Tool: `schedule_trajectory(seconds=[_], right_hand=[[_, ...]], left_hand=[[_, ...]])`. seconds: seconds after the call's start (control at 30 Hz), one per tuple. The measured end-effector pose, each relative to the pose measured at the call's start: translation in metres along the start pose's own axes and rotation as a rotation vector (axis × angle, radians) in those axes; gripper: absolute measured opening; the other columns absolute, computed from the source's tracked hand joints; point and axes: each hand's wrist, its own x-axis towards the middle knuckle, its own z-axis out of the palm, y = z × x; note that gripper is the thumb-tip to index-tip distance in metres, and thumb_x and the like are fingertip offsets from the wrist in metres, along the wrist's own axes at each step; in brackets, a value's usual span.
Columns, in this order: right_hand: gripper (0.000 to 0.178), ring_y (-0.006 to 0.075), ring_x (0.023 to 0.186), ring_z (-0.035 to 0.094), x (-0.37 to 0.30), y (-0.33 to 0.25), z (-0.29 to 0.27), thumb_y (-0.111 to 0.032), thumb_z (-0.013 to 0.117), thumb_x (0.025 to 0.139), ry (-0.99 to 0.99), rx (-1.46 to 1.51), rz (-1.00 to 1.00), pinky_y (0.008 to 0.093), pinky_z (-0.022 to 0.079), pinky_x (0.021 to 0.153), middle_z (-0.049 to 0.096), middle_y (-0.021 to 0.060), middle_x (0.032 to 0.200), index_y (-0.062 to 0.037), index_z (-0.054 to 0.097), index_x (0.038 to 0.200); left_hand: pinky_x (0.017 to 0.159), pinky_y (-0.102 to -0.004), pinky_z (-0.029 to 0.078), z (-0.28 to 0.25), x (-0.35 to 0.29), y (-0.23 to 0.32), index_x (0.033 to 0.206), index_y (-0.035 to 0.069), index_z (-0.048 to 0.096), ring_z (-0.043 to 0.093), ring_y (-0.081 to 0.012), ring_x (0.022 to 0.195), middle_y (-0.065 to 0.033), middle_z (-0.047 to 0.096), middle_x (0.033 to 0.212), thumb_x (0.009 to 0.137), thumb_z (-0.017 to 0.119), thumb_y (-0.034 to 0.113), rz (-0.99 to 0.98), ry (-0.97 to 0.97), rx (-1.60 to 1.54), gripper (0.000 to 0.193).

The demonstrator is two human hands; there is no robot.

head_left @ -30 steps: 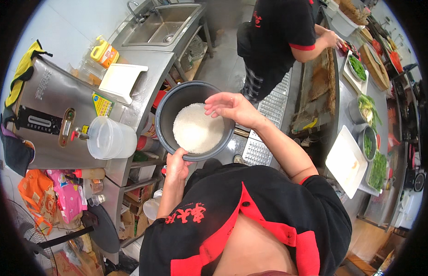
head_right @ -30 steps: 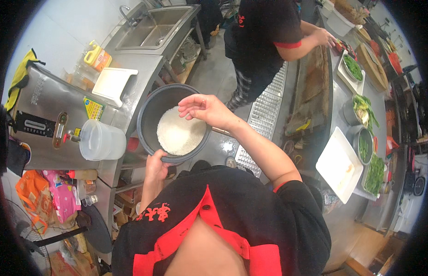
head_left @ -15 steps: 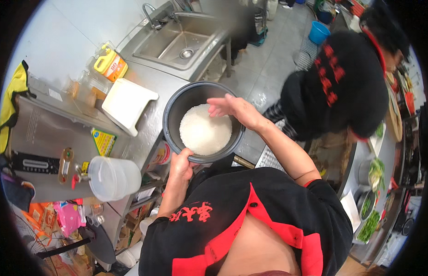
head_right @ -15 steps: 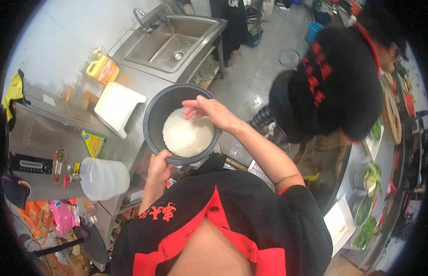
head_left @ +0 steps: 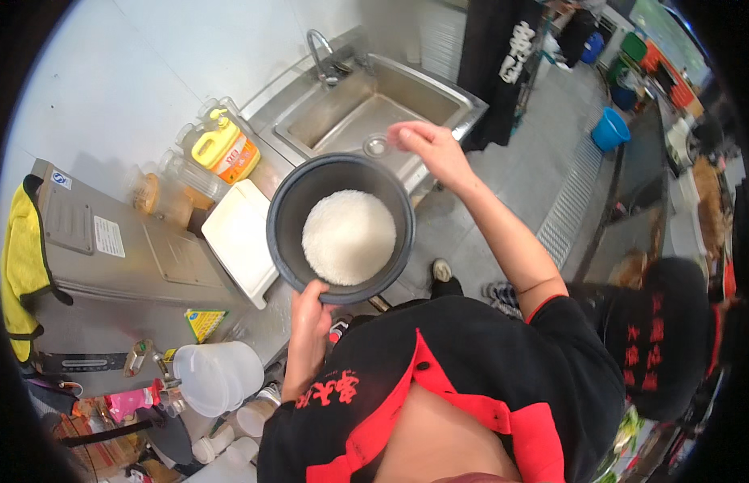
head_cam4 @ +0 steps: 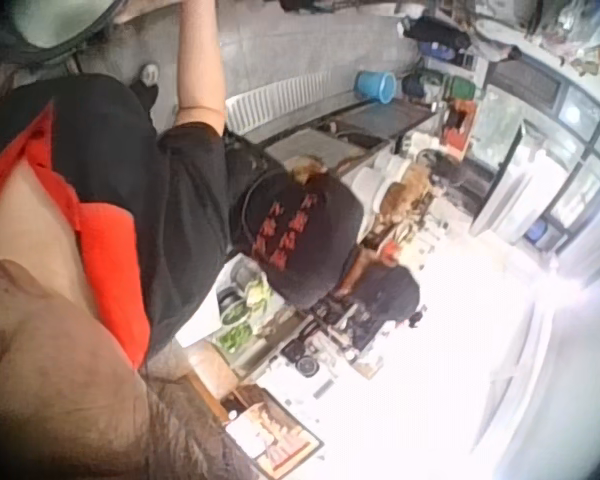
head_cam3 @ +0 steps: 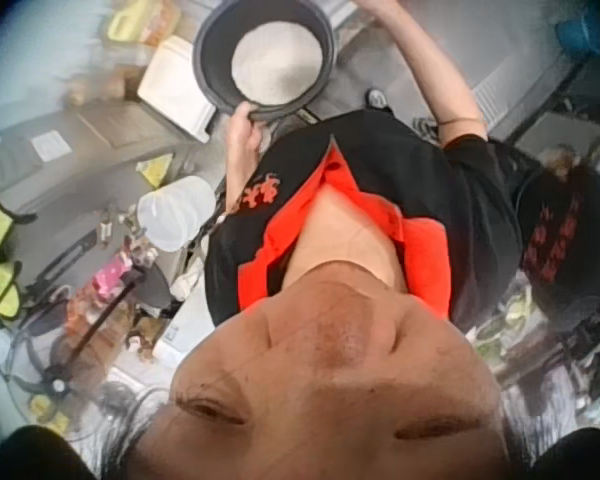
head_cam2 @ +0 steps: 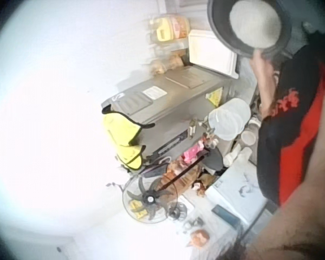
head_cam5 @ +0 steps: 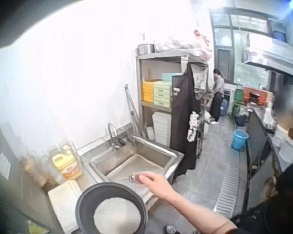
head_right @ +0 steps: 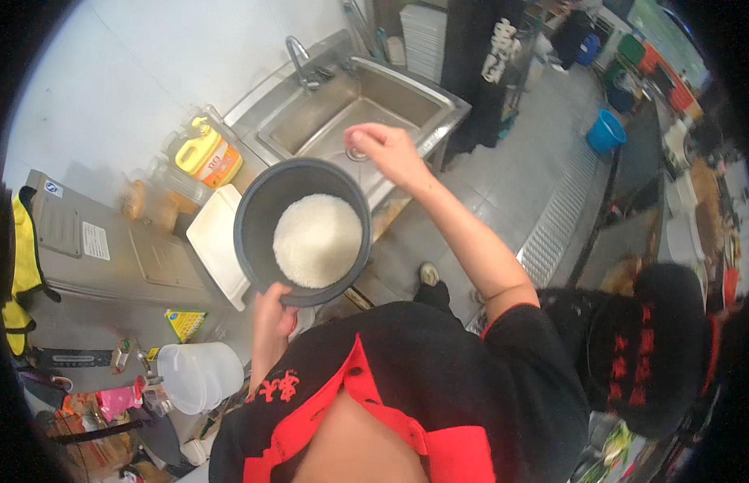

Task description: The person retrieves a rice cooker pot, wipes it with a cloth, scoops rice into it, and washes the rice under running water in a sink.

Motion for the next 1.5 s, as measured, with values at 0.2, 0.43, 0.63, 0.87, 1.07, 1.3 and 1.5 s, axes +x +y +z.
schedule_trajectory(seconds=[0.2, 0.43, 0.63, 0.87, 1.07, 1.3, 1.5], right_hand=[[0.035, 0.0239, 0.087, 0.062, 0.185, 0.142, -0.032, -0.028, 0.05, 0.085, 0.04, -0.264, 0.071, 0.0316, 0.046, 0.081, 0.065, 0.0131, 0.096, -0.0005, 0.061, 0.104], [0.054, 0.0347, 0.111, 0.047, 0.393, 0.299, 0.013, -0.03, 0.054, 0.078, -0.097, -0.535, -0.018, 0.0385, 0.037, 0.095, 0.051, 0.0228, 0.118, 0.0028, 0.045, 0.121], [0.059, 0.0354, 0.117, 0.04, 0.42, 0.33, 0.068, -0.021, 0.059, 0.072, -0.181, -0.434, -0.035, 0.0383, 0.032, 0.1, 0.045, 0.0255, 0.121, 0.0071, 0.041, 0.12], [0.021, 0.0243, 0.075, 0.055, 0.411, 0.327, 0.041, -0.015, 0.055, 0.08, -0.41, -0.166, -0.036, 0.0345, 0.046, 0.067, 0.057, 0.0119, 0.081, 0.0017, 0.058, 0.092], [0.024, 0.0078, 0.056, 0.04, 0.394, 0.244, 0.055, -0.032, 0.055, 0.087, -0.62, 0.389, 0.513, 0.0205, 0.032, 0.048, 0.046, -0.0022, 0.066, -0.0086, 0.055, 0.08], [0.031, 0.013, 0.065, 0.048, 0.398, 0.23, 0.053, -0.017, 0.052, 0.088, -0.512, 0.235, 0.568, 0.0279, 0.041, 0.058, 0.056, 0.0053, 0.08, -0.0039, 0.047, 0.115], [0.034, 0.0335, 0.09, 0.058, 0.389, 0.268, 0.015, -0.007, 0.048, 0.078, -0.638, -0.298, 0.091, 0.0395, 0.048, 0.074, 0.06, 0.0182, 0.105, -0.0035, 0.054, 0.111]], left_hand=[[0.057, -0.0367, 0.051, 0.014, 0.031, -0.006, 0.106, -0.005, 0.046, 0.059, -0.024, 0.07, -0.0117, 0.056, 0.091, 0.07, 0.048, -0.002, 0.153, 0.339, -0.244, 0.036], [0.051, -0.0339, 0.05, 0.066, 0.057, -0.023, 0.102, -0.001, 0.051, 0.059, -0.0238, 0.067, -0.0106, 0.058, 0.085, 0.067, 0.051, -0.003, 0.193, 0.801, -0.446, 0.035], [0.04, -0.0272, 0.041, 0.134, 0.048, -0.021, 0.088, 0.0, 0.054, 0.055, -0.0198, 0.052, -0.0067, 0.058, 0.071, 0.067, 0.051, -0.002, 0.213, 1.047, -0.467, 0.021], [0.041, -0.028, 0.044, 0.161, 0.064, -0.028, 0.087, 0.0, 0.056, 0.057, -0.0198, 0.054, -0.0074, 0.059, 0.073, 0.068, 0.052, 0.0, 0.155, 1.136, -0.536, 0.019], [0.04, -0.0295, 0.043, 0.155, 0.072, -0.035, 0.095, -0.004, 0.051, 0.055, -0.0203, 0.052, -0.0085, 0.057, 0.074, 0.069, 0.05, -0.002, 0.201, 1.017, -0.478, 0.026], [0.043, -0.0301, 0.039, 0.164, 0.094, -0.013, 0.092, -0.001, 0.051, 0.053, -0.0198, 0.056, -0.008, 0.055, 0.075, 0.069, 0.051, 0.001, 0.222, 0.849, -0.399, 0.022], [0.047, -0.0326, 0.045, 0.164, 0.118, -0.017, 0.096, -0.006, 0.049, 0.055, -0.0223, 0.059, -0.011, 0.055, 0.08, 0.071, 0.048, -0.001, 0.238, 0.675, -0.337, 0.025]])
